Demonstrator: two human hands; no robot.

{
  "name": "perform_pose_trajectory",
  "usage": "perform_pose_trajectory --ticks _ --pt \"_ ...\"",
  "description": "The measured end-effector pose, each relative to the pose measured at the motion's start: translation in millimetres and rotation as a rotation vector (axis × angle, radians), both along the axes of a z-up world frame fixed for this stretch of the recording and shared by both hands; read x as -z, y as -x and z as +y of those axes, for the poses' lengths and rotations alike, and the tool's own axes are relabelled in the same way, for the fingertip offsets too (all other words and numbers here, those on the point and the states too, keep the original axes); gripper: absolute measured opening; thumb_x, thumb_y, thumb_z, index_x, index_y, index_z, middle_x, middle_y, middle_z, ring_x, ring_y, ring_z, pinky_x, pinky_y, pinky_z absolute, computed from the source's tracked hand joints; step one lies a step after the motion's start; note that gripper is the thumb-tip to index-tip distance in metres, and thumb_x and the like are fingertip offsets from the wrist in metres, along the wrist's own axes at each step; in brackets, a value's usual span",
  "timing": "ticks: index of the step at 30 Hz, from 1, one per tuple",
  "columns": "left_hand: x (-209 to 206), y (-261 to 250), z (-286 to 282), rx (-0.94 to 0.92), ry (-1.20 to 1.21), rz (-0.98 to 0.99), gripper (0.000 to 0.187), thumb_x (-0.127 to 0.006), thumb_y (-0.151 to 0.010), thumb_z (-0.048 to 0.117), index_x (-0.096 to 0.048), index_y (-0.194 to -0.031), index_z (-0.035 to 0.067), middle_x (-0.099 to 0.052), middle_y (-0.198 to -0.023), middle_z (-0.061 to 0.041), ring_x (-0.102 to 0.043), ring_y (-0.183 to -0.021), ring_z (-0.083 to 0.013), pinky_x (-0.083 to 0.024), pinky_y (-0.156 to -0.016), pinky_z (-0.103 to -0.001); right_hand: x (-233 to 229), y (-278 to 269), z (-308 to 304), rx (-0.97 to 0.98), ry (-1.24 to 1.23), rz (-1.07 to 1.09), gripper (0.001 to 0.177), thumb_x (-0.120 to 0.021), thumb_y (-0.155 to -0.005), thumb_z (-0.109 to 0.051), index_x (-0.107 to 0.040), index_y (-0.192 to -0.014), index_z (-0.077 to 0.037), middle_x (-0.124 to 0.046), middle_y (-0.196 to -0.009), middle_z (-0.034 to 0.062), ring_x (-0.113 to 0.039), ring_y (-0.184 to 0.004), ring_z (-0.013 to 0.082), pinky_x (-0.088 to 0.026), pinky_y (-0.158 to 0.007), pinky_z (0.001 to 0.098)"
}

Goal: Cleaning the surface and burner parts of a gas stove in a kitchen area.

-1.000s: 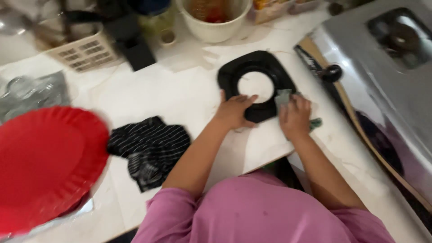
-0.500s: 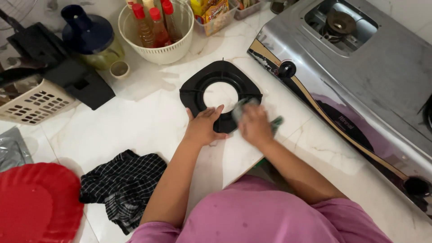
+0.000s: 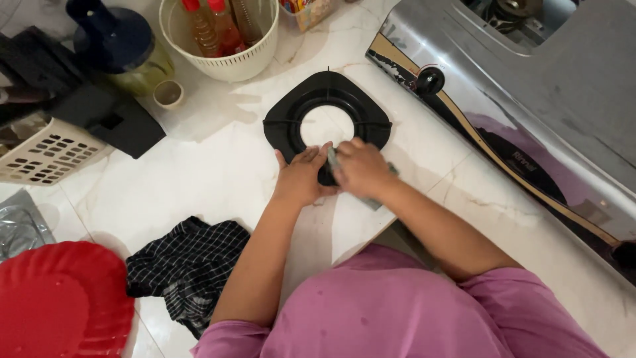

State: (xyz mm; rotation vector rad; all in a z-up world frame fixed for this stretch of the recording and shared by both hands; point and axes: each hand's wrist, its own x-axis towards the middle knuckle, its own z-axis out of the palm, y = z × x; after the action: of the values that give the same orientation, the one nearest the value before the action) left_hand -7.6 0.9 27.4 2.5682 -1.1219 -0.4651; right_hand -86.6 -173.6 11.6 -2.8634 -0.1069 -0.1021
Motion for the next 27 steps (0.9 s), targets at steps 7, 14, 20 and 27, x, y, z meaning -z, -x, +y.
perform_pose_trajectory --ticks 7,14,20,27 --pt "-8 0 -2 0.014 0.005 0.027 0.114 -0.086 -0.066 0.058 -0.026 -0.159 0.03 -0.041 -0.159 -0.007 -0.035 -0.149 -0.0241 -0.003 -0.117 -0.075 20 24 -5 0.203 0.148 -0.362 0.034 -0.069 -0.083 -0.021 -0.071 -0.107 0.002 -0.062 -0.126 0.017 -0.052 -0.116 0.0383 -0.045 -0.097 0.0524" --pt "-3 -2 1 0.027 -0.04 0.049 0.115 -0.086 -0.066 0.056 -0.024 -0.16 0.031 -0.039 -0.161 -0.006 -0.033 -0.15 -0.0231 -0.002 -0.117 -0.074 45 40 -52 0.033 0.066 -0.361 0.04 -0.07 -0.088 -0.02 -0.067 -0.122 0.0 -0.056 -0.14 0.0184 -0.051 -0.124 0.0367 -0.044 -0.103 0.0521" --pt "-8 -4 -2 0.03 -0.018 0.047 0.114 -0.085 -0.067 0.058 -0.026 -0.16 0.028 -0.04 -0.16 -0.008 -0.033 -0.15 -0.024 -0.003 -0.116 -0.075 52 43 -25 0.141 0.047 -0.402 0.044 -0.073 -0.087 -0.021 -0.065 -0.125 0.0 -0.056 -0.135 0.0193 -0.049 -0.125 0.039 -0.042 -0.106 0.0532" --pt "-6 -4 0 0.031 0.004 0.038 0.113 -0.084 -0.068 0.06 -0.027 -0.16 0.027 -0.04 -0.159 -0.01 -0.034 -0.149 -0.0254 -0.001 -0.117 -0.074 59 42 -63 0.018 0.053 -0.443 0.029 -0.075 -0.088 -0.019 -0.066 -0.109 -0.002 -0.058 -0.135 0.0186 -0.051 -0.123 0.0384 -0.043 -0.103 0.0541"
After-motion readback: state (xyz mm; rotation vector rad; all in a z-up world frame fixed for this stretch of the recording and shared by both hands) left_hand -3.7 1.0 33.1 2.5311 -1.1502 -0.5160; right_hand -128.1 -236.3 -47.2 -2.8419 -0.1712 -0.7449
